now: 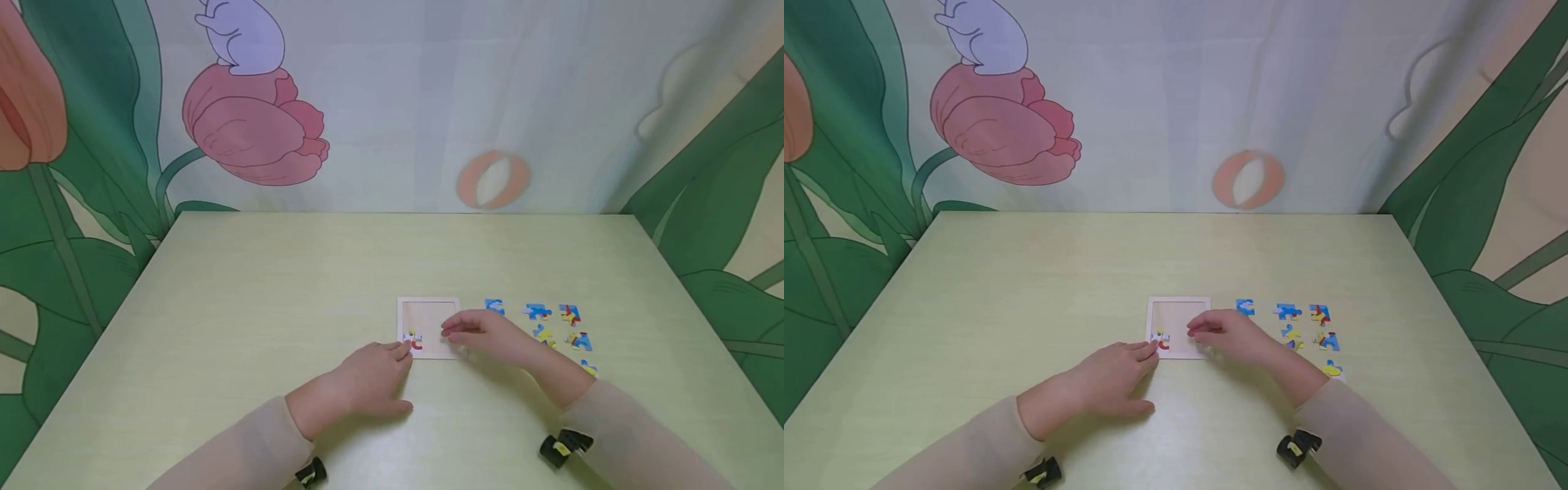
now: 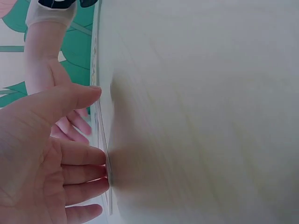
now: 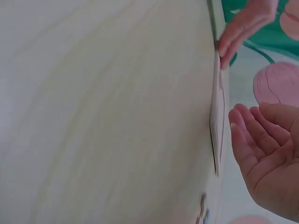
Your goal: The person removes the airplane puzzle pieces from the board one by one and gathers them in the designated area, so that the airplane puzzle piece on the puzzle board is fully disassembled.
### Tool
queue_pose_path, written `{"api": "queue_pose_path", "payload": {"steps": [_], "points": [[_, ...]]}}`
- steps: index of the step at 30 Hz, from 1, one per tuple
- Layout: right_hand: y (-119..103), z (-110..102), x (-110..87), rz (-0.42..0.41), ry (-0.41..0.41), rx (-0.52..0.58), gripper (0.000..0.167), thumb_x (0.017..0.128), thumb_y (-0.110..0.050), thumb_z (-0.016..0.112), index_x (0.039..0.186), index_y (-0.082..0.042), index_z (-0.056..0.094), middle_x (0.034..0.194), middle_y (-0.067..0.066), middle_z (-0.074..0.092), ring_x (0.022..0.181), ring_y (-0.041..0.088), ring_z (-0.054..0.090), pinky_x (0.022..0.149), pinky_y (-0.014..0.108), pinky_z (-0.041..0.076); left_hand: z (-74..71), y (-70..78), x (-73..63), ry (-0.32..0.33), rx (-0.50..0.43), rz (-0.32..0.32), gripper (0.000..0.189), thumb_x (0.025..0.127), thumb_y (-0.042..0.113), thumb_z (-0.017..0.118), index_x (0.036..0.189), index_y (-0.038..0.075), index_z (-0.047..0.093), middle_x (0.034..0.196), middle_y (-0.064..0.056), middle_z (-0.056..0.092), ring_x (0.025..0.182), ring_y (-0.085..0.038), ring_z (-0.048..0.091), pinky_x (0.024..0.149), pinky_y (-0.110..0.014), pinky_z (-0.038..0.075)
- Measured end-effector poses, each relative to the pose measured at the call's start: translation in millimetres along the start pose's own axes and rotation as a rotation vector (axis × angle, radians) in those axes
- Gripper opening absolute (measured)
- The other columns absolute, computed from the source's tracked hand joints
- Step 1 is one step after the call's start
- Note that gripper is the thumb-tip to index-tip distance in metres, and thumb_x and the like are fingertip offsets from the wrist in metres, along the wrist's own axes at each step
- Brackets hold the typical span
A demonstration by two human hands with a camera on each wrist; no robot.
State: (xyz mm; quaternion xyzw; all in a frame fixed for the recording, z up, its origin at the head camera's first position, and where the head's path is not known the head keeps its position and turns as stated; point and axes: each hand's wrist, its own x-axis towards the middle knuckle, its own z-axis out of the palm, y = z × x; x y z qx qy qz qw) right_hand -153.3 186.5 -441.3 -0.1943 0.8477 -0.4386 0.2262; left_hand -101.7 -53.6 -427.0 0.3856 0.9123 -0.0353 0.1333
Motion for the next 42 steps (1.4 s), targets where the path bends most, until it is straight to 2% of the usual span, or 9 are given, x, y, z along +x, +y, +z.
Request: {"api": "queue_pose_path", "payload": {"steps": [7,14,18,27,35,42], "points": [[-13,20,14.6,-0.022,-0.057,-0.034,0.03,0.094,-0.012,0.053,0.123,-0.004,0.06,0.12,0.008,0.061,0.114,0.024,0.055,0.096,0.042,0.042,-0.5,-0.9,-0.8,0.01,-0.017,0.013,0.075,0.083,0.053,0.057,0.134,-0.001,0.048,0.142,-0.013,0.041,0.129,-0.023,0.04,0.102,-0.031,0.035],[-19,26,16.7,-0.007,-0.051,-0.12,0.033,0.095,-0.015,0.053,0.127,-0.008,0.058,0.123,0.005,0.06,0.115,0.023,0.054,0.095,0.042,0.042,-1.6,0.4,-1.0,-0.017,-0.024,-0.002,0.078,0.083,0.057,0.057,0.136,0.0,0.046,0.144,-0.013,0.038,0.131,-0.023,0.037,0.102,-0.041,0.034],[-21,28,18.6,0.02,-0.042,-0.118,0.031,0.094,-0.016,0.055,0.124,-0.01,0.06,0.12,0.003,0.061,0.114,0.022,0.054,0.095,0.042,0.042,-1.4,1.1,-1.4,-0.012,-0.031,-0.004,0.08,0.082,0.057,0.057,0.135,-0.002,0.045,0.144,-0.016,0.037,0.131,-0.024,0.038,0.102,-0.04,0.035],[-21,30,30.3,0.07,0.014,-0.061,0.022,0.091,-0.012,0.059,0.112,-0.01,0.064,0.106,0.0,0.064,0.1,0.017,0.058,0.09,0.037,0.045,-0.2,2.4,-1.9,0.001,-0.062,-0.006,0.08,0.082,0.053,0.06,0.135,-0.005,0.044,0.144,-0.02,0.035,0.124,-0.027,0.046,0.1,-0.033,0.038],[-21,31,39.8,0.119,0.023,0.03,0.015,0.088,-0.008,0.062,0.102,-0.007,0.066,0.094,0.0,0.064,0.088,0.016,0.058,0.079,0.03,0.048,0.8,2.0,-1.9,0.002,-0.086,-0.035,0.076,0.081,0.052,0.06,0.133,-0.002,0.048,0.143,-0.026,0.033,0.101,-0.028,0.062,0.081,-0.033,0.051],[-19,31,46.3,0.145,0.062,0.004,0.012,0.086,-0.007,0.064,0.098,-0.008,0.068,0.085,-0.001,0.064,0.083,0.014,0.058,0.083,0.032,0.046,1.9,-0.1,-0.2,-0.02,-0.101,-0.047,0.073,0.083,0.053,0.058,0.134,0.002,0.049,0.144,-0.023,0.034,0.098,-0.026,0.063,0.077,-0.033,0.052]]}}
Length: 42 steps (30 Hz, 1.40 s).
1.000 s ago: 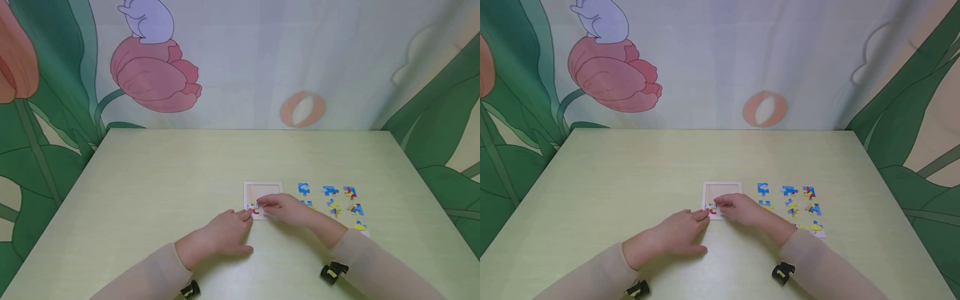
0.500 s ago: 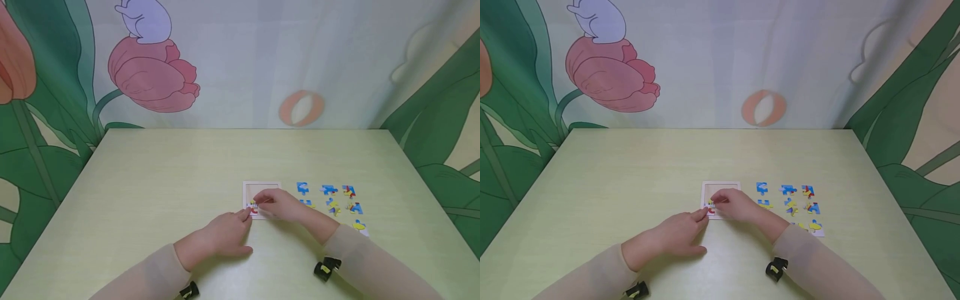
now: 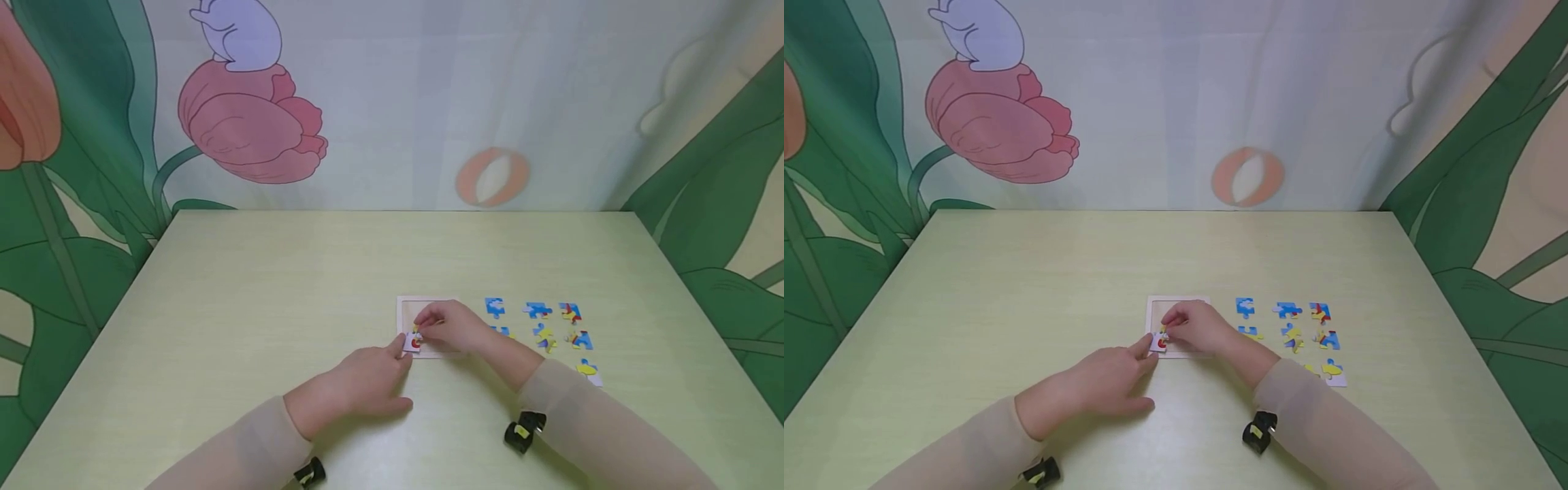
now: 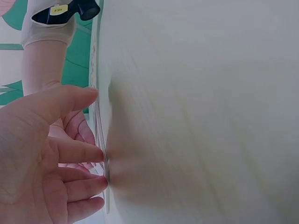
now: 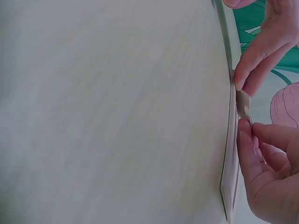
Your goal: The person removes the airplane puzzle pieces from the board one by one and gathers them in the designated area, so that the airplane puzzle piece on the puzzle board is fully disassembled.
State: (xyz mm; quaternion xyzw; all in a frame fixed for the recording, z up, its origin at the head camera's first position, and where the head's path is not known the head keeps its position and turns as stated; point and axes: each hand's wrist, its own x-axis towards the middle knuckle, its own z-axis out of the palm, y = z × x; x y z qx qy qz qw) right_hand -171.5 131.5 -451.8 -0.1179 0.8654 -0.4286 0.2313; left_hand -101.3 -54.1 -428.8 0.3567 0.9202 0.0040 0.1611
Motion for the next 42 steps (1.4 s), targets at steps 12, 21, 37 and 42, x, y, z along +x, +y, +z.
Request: {"api": "queue_pose_path", "payload": {"steps": [12,21,37,42], "points": [[9,-9,-4.9,0.088,0.07,0.019,0.011,0.086,-0.012,0.066,0.098,-0.011,0.068,0.087,0.0,0.064,0.084,0.016,0.058,0.08,0.03,0.047,-2.8,-1.0,0.4,0.009,0.06,0.004,0.069,0.083,0.053,0.059,0.134,0.006,0.051,0.143,-0.017,0.038,0.128,-0.029,0.041,0.098,-0.037,0.04],[26,-27,-20.9,0.029,0.059,0.071,0.018,0.087,-0.015,0.066,0.103,-0.008,0.066,0.091,0.002,0.065,0.085,0.016,0.06,0.076,0.029,0.05,-5.0,-1.4,-5.0,-0.08,-0.011,-0.056,0.086,0.078,0.068,0.055,0.144,0.016,0.037,0.151,-0.009,0.026,0.133,-0.038,0.029,0.101,-0.055,0.031],[50,-61,-60.8,0.048,0.098,0.144,0.03,0.087,-0.015,0.066,0.112,0.001,0.06,0.1,0.008,0.065,0.093,0.02,0.062,0.079,0.029,0.052,3.9,-17.7,-11.6,-0.034,0.026,0.045,0.081,0.082,0.06,0.056,0.147,0.019,0.031,0.153,-0.006,0.021,0.135,-0.035,0.026,0.102,-0.053,0.029],[59,-68,-68.3,0.066,0.116,0.131,0.033,0.087,-0.018,0.066,0.114,0.0,0.06,0.102,0.007,0.065,0.095,0.02,0.061,0.079,0.027,0.051,6.1,-19.5,-11.2,-0.029,0.042,0.051,0.082,0.081,0.062,0.056,0.147,0.02,0.031,0.153,-0.006,0.021,0.135,-0.035,0.027,0.102,-0.051,0.031]]}}
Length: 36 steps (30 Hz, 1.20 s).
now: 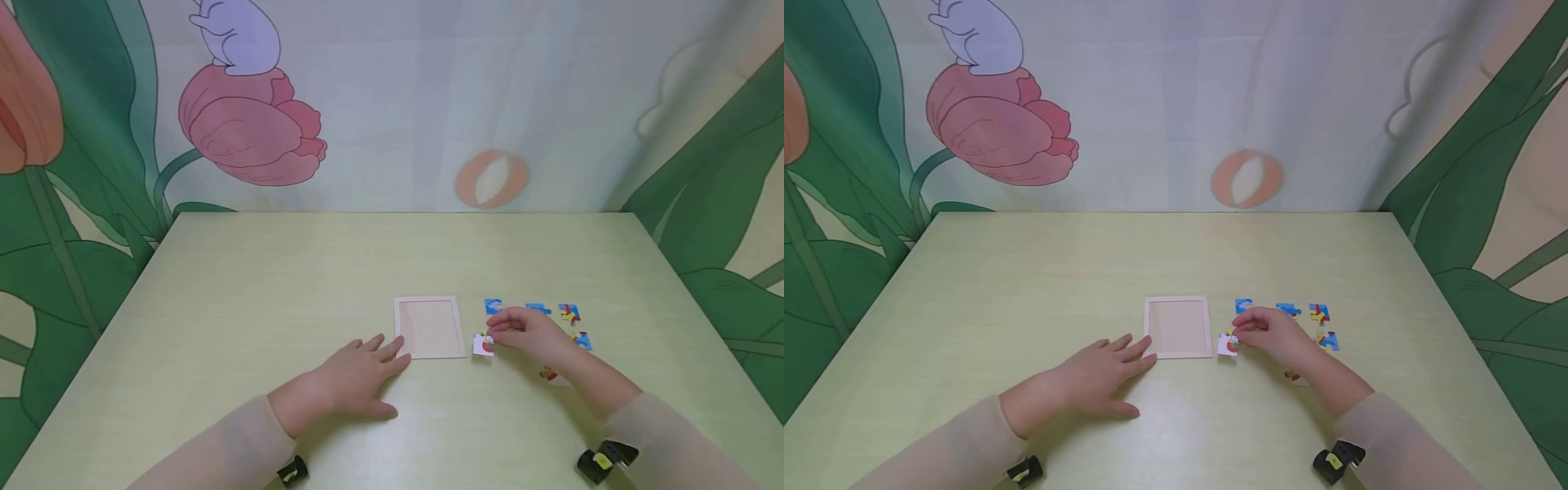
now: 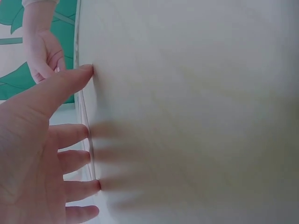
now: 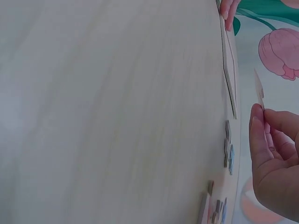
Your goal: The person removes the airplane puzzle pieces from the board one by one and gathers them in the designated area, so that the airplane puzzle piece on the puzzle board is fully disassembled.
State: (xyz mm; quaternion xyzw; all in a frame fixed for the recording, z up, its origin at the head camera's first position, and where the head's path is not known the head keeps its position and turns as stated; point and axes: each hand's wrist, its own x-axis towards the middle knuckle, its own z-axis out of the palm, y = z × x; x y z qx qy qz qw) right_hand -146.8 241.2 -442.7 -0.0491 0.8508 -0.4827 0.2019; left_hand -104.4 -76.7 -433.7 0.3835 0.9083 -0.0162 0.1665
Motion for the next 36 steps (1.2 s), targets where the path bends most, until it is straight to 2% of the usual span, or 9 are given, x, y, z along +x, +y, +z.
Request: {"api": "queue_pose_path", "payload": {"steps": [14,24,36], "points": [[6,-11,-10.6,-0.003,-0.009,-0.03,0.029,0.089,-0.018,0.064,0.112,-0.001,0.059,0.099,0.006,0.065,0.092,0.019,0.061,0.078,0.027,0.051,-5.6,3.8,2.6,-0.008,-0.029,-0.018,0.082,0.08,0.059,0.061,0.145,0.018,0.035,0.152,-0.007,0.023,0.135,-0.035,0.028,0.101,-0.05,0.033],[8,-11,-20.1,0.034,-0.006,0.018,0.035,0.087,-0.02,0.067,0.112,0.003,0.058,0.098,0.007,0.066,0.091,0.02,0.062,0.076,0.024,0.051,-7.0,5.7,3.2,-0.012,-0.017,-0.016,0.082,0.079,0.057,0.063,0.144,0.015,0.037,0.151,-0.009,0.026,0.133,-0.037,0.031,0.1,-0.048,0.036],[11,-11,-27.4,0.006,-0.001,0.003,0.035,0.086,-0.018,0.067,0.111,0.004,0.058,0.097,0.007,0.066,0.091,0.02,0.063,0.075,0.021,0.05,-4.0,4.9,4.1,-0.008,-0.016,-0.011,0.083,0.079,0.057,0.063,0.144,0.014,0.037,0.15,-0.01,0.026,0.132,-0.039,0.031,0.1,-0.047,0.037]]}}
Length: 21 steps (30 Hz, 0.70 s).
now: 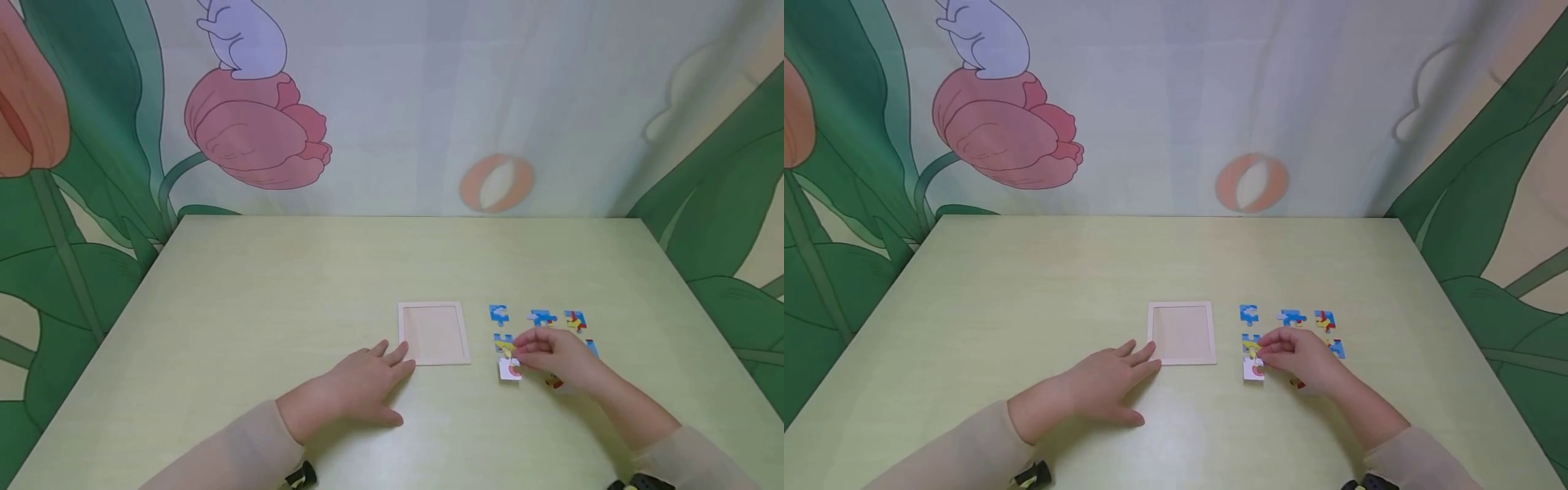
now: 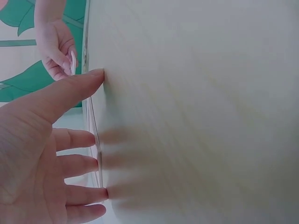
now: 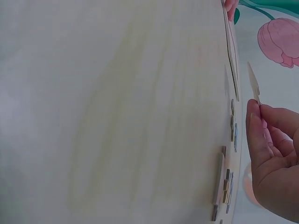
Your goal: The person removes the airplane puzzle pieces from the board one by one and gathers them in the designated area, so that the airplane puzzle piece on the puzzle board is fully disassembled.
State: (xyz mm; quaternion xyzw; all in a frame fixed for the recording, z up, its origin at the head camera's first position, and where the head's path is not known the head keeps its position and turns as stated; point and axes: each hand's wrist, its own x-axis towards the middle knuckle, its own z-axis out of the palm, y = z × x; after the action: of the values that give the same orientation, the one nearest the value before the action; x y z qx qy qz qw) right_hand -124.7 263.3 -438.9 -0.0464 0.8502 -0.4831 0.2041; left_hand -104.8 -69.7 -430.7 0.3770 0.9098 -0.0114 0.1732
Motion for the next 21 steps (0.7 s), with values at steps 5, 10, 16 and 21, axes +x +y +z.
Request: {"api": "queue_pose_path", "payload": {"steps": [5,10,16,21], "points": [[0,3,-3.4,0.003,-0.001,-0.007,0.033,0.086,-0.018,0.068,0.11,0.003,0.059,0.097,0.007,0.066,0.089,0.019,0.063,0.073,0.023,0.051,1.6,0.3,-0.3,-0.002,0.0,-0.004,0.083,0.078,0.058,0.064,0.143,0.014,0.037,0.15,-0.01,0.027,0.131,-0.04,0.033,0.099,-0.047,0.037],[6,5,-3.1,0.011,0.001,-0.046,0.03,0.085,-0.019,0.068,0.107,0.0,0.06,0.094,0.005,0.065,0.087,0.019,0.062,0.067,0.025,0.05,1.1,1.4,-1.4,0.002,0.006,0.0,0.082,0.078,0.057,0.064,0.142,0.013,0.038,0.15,-0.011,0.028,0.13,-0.04,0.034,0.098,-0.046,0.038],[10,4,-0.9,0.008,0.009,-0.116,0.026,0.085,-0.018,0.069,0.105,-0.002,0.062,0.092,0.002,0.065,0.086,0.018,0.061,0.064,0.026,0.05,-0.5,1.5,1.0,0.012,0.009,0.002,0.082,0.078,0.057,0.064,0.142,0.013,0.037,0.15,-0.011,0.028,0.13,-0.04,0.034,0.099,-0.046,0.038],[6,2,-2.4,0.006,0.017,-0.187,0.021,0.085,-0.014,0.068,0.103,-0.004,0.063,0.089,0.001,0.064,0.084,0.018,0.059,0.061,0.027,0.05,-1.2,2.8,3.4,0.017,0.003,0.007,0.082,0.078,0.057,0.064,0.142,0.013,0.038,0.15,-0.01,0.028,0.13,-0.04,0.034,0.099,-0.045,0.038]]}}
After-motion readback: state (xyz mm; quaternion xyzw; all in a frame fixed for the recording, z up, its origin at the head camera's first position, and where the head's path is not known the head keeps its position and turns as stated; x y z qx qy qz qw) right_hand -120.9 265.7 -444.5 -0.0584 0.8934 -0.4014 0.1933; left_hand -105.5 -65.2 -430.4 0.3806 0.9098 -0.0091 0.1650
